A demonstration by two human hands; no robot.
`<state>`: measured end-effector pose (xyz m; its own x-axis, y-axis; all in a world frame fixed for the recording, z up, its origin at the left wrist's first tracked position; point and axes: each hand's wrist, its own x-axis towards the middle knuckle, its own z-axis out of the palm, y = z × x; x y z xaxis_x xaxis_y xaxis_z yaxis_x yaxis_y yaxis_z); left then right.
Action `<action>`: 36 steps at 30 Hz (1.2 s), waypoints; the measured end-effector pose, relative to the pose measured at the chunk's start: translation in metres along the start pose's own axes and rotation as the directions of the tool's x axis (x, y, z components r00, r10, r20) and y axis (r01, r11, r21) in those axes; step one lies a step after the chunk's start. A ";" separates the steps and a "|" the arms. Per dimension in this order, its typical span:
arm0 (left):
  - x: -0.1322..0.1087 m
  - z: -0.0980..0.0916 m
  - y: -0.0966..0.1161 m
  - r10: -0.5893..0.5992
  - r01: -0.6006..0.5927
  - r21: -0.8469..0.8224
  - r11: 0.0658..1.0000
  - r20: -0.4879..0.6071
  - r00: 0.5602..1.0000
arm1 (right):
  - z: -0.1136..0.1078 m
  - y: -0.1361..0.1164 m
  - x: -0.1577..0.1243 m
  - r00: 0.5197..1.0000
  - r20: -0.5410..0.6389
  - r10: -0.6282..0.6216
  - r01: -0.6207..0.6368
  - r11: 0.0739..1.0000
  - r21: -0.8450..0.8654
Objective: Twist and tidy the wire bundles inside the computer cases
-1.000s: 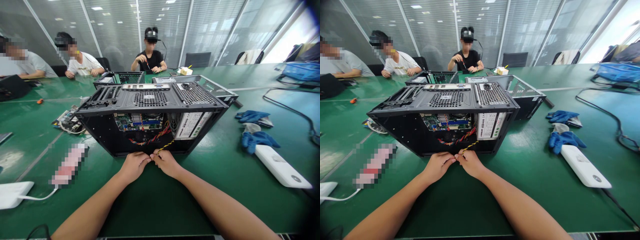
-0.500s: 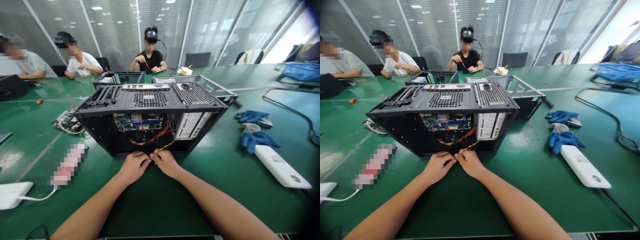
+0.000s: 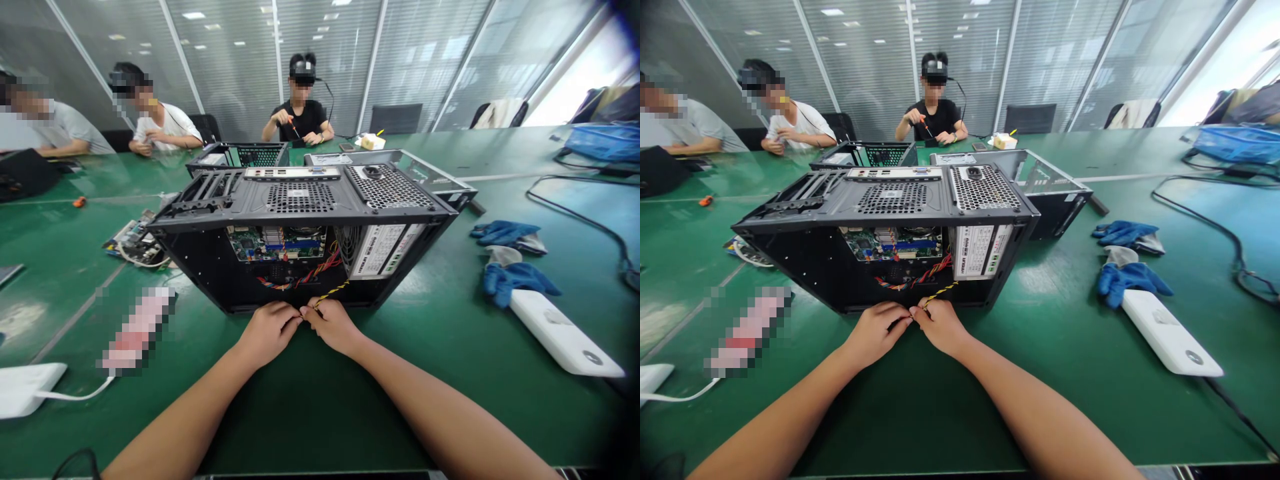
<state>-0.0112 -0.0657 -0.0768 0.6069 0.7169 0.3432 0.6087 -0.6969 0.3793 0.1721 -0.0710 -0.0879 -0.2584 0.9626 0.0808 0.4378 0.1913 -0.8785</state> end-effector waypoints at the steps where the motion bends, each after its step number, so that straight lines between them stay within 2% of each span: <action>1: 0.000 0.001 0.000 -0.001 0.001 0.001 1.000 -0.014 1.000 | 0.000 0.000 0.000 1.000 -0.004 0.001 -0.001 1.000 -0.002; 6: -0.001 0.002 -0.001 -0.021 0.022 0.003 1.000 -0.037 0.999 | 0.000 -0.001 0.000 1.000 -0.006 0.006 -0.006 1.000 -0.010; 18: 0.000 0.001 -0.002 -0.034 0.033 0.008 0.999 0.055 0.998 | 0.001 0.001 0.000 0.999 0.050 0.016 -0.017 1.000 0.022; 28: -0.003 0.003 0.000 -0.001 0.002 0.061 0.998 -0.013 1.000 | 0.000 -0.004 -0.001 1.000 -0.009 0.009 -0.009 1.000 -0.025; 36: -0.001 0.002 -0.002 -0.050 0.050 0.004 0.999 0.033 0.998 | -0.001 -0.003 -0.001 0.999 0.033 -0.007 0.007 1.000 -0.001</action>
<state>-0.0118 -0.0653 -0.0793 0.5926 0.7495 0.2950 0.6400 -0.6605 0.3926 0.1718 -0.0725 -0.0854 -0.2901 0.9543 0.0712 0.4367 0.1982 -0.8775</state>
